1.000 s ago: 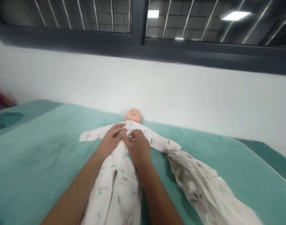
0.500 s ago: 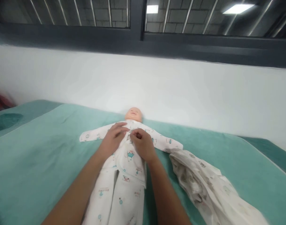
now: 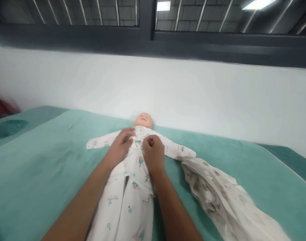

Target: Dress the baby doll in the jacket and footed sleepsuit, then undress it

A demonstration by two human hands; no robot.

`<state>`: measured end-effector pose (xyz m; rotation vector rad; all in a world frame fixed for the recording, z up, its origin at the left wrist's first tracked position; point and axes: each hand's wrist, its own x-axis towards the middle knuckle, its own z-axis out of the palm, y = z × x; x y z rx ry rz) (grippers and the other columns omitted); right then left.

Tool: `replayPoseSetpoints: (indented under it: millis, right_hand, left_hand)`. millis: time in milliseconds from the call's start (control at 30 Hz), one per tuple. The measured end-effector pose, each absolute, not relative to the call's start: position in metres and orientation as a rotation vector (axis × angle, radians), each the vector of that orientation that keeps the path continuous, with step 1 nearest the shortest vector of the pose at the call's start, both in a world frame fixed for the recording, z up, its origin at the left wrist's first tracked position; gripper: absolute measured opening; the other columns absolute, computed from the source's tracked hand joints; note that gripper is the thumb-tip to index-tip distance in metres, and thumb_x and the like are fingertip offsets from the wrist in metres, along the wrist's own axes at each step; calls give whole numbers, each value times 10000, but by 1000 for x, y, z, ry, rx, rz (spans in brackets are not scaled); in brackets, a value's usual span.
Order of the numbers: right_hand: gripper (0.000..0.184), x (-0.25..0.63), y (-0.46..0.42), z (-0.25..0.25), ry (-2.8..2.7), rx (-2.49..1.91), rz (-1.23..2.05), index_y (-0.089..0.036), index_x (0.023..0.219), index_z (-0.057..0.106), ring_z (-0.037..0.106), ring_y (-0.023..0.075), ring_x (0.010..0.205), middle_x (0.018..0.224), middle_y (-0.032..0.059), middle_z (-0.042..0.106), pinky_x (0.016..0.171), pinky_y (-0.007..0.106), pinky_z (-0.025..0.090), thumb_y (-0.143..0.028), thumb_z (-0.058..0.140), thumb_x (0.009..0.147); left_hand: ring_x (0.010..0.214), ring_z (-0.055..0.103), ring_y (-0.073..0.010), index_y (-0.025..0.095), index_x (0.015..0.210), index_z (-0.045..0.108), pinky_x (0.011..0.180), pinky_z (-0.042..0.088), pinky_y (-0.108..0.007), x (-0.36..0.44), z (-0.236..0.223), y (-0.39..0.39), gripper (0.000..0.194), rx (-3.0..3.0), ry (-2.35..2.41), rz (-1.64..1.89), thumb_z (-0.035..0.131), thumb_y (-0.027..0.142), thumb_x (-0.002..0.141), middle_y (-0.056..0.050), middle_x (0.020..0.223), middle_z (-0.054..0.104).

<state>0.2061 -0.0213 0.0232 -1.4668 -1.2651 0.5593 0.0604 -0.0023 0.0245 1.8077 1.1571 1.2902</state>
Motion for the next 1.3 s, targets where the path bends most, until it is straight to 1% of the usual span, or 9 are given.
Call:
replayPoseSetpoints:
  millis: [133,233,333,433,500,633,733,1000,1300]
  right_hand:
    - [103,207,-39,25,-1231,-1480,522,-214,732,533,465,140,616,670,-30,522,595,267,383,-298,538,793]
    - [117,206,-52,25,-1218,-1509,479,-214,807,546,491,147,627,750,-5,565,591,275,398,-331,550,810]
    - [149,204,-62,28,-1343,-1504,395,-224,862,536,484,134,603,778,-10,556,584,272,395,-368,559,830]
    - [211,201,-67,34,-1669,-1536,340,-225,756,513,478,133,604,726,-21,528,574,271,362,-410,591,821]
    - [233,200,-67,37,-1808,-1575,336,-221,721,507,484,135,610,721,-18,528,568,271,348,-412,598,817]
    - [142,198,-65,37,-1886,-1579,270,-218,728,517,488,136,628,730,-11,539,579,272,342,-301,538,841]
    - [114,200,-62,36,-1871,-1564,273,-217,685,508,481,136,629,707,-14,540,587,271,341,-223,527,798]
    - [50,218,-56,42,-1766,-1404,747,-216,670,538,449,129,602,637,-37,510,564,249,364,-211,515,715]
    - [84,212,-52,33,-1734,-1391,589,-217,711,583,490,145,652,693,-17,555,615,271,380,-222,514,758]
  left_hand:
    - [1323,416,-213,277,975,643,1044,391,-349,47,30,-21,204,1795,1039,1193,500,200,852,-15,1393,477]
    - [1365,357,-261,297,954,681,921,480,-349,40,31,-35,177,1884,1064,1010,536,271,856,-3,1447,429]
    - [1377,332,-267,325,994,680,856,506,-333,39,31,-39,191,1919,1097,991,549,291,859,15,1467,403]
    - [1374,333,-262,330,994,680,894,496,-347,40,29,-37,184,1928,1095,994,549,299,868,21,1465,404]
    - [1373,333,-258,322,981,684,972,458,-376,40,27,-34,177,1952,1089,996,556,276,866,19,1457,414]
    - [1359,352,-235,303,958,685,1102,336,-416,40,24,-30,171,2008,1089,1032,548,243,874,11,1435,438]
    - [1346,369,-234,294,950,687,1119,313,-423,40,23,-30,166,2021,1092,1047,536,264,885,3,1433,442]
    - [1362,346,-231,303,937,693,1128,305,-416,42,22,-32,181,2042,1111,1075,517,285,900,19,1430,456]
    - [1347,368,-235,282,915,694,1134,299,-434,46,23,-32,200,2051,1150,1077,516,207,866,1,1403,478]
